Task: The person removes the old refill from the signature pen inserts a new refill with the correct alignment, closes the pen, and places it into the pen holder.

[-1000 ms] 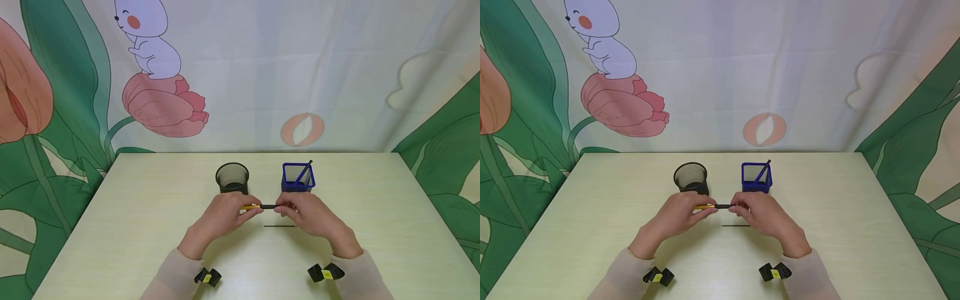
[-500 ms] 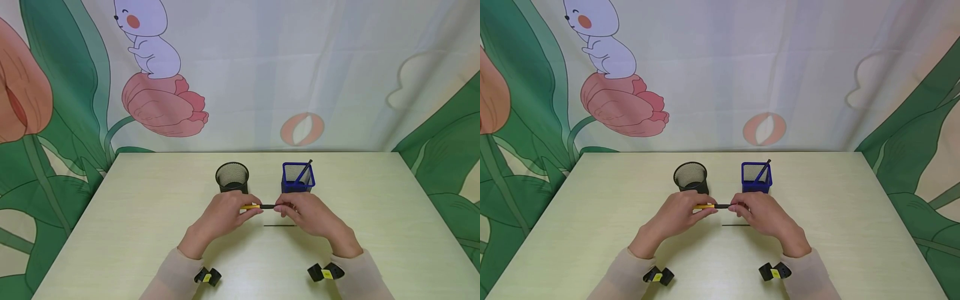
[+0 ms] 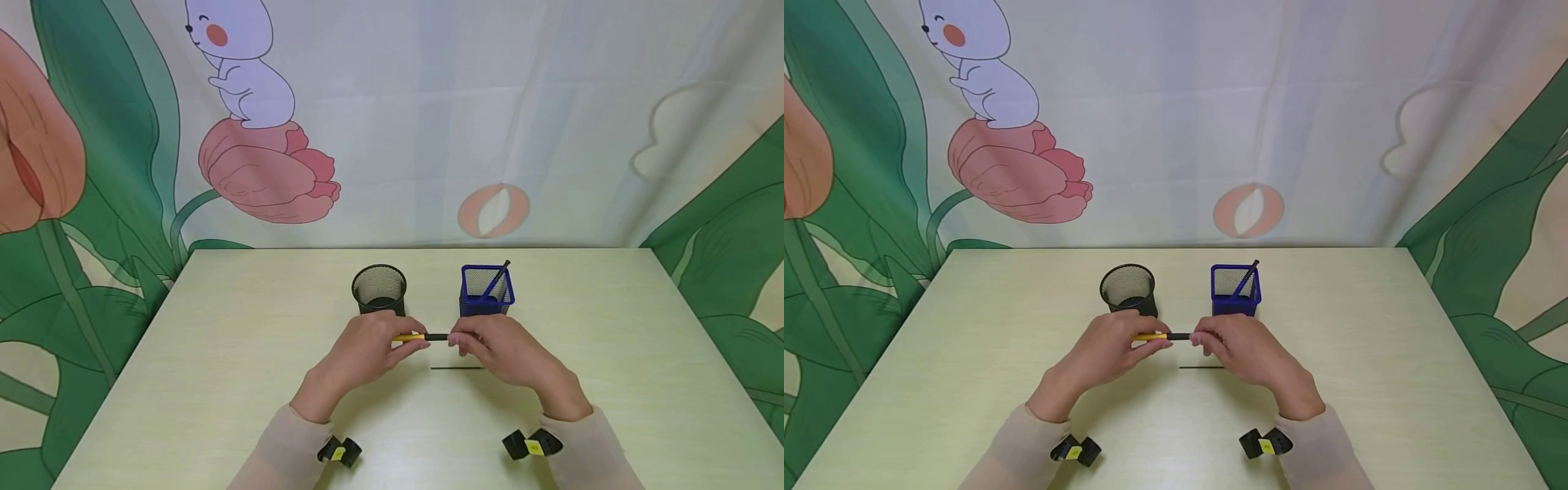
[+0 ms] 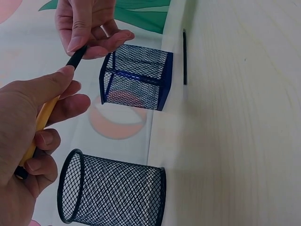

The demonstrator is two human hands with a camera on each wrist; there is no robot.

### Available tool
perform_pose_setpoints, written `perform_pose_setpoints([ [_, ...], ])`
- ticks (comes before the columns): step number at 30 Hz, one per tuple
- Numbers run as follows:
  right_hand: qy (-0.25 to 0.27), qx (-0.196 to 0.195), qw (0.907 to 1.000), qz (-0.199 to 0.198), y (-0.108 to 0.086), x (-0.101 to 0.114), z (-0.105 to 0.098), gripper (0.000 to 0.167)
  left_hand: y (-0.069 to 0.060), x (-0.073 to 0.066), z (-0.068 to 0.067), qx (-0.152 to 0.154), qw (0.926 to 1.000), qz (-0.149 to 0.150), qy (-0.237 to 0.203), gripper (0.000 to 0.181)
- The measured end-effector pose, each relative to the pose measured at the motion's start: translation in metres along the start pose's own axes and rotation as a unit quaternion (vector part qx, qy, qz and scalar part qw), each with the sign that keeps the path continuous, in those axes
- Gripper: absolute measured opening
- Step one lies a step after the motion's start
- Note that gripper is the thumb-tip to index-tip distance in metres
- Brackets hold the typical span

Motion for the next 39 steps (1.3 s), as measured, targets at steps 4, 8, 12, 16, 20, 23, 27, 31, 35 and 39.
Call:
perform_pose_setpoints([
  [4,0.001,0.003,1.0,-0.003,0.0,0.0,0.001,0.021,0.0,0.0,0.0,0.0,1.0,0.0,-0.002,0.017],
  [8,0.0,0.005,1.0,-0.006,0.001,0.0,0.001,0.023,0.0,0.0,-0.001,-0.004,1.0,0.002,-0.005,0.016],
  [12,0.009,-0.001,1.0,-0.001,0.0,0.0,0.0,0.024,0.0,-0.001,-0.001,-0.008,0.9999,0.004,-0.008,0.016],
  [16,0.021,-0.008,0.9997,0.009,0.0,-0.001,-0.001,0.022,0.0,-0.001,-0.001,-0.005,1.0,0.004,-0.007,0.016],
  [20,0.013,-0.017,0.9996,0.016,-0.001,0.0,-0.004,0.021,0.0,-0.001,-0.001,-0.001,1.0,0.003,-0.006,0.017],
  [23,0.007,-0.024,0.9996,0.015,-0.001,0.002,-0.006,0.015,0.0,-0.001,-0.001,-0.001,1.0,0.003,-0.007,0.017],
  [27,0.006,-0.03,0.9995,0.007,-0.001,0.003,-0.008,0.01,0.0,-0.001,-0.002,-0.005,1.0,0.006,-0.005,0.017],
  [31,0.0,-0.038,0.9993,-0.003,-0.001,0.004,-0.008,0.008,0.0,-0.001,-0.002,-0.008,0.9999,0.009,-0.002,0.017],
  [35,-0.001,-0.042,0.9991,-0.008,-0.002,0.004,-0.009,0.006,0.0,-0.002,-0.003,-0.01,0.9999,0.011,0.001,0.017],
  [39,0.004,-0.039,0.9992,-0.007,-0.002,0.003,-0.008,0.004,0.0,-0.002,-0.003,-0.009,0.9999,0.01,0.002,0.017],
])
Point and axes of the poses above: each hand's wrist, its own y-axis towards the middle knuckle, its own z-axis out of the palm, x = y × z, the point moved 9 cm from there along y, towards the middle knuckle, and after that the axes turned 4 degrees about x, right-handed, at the moved point
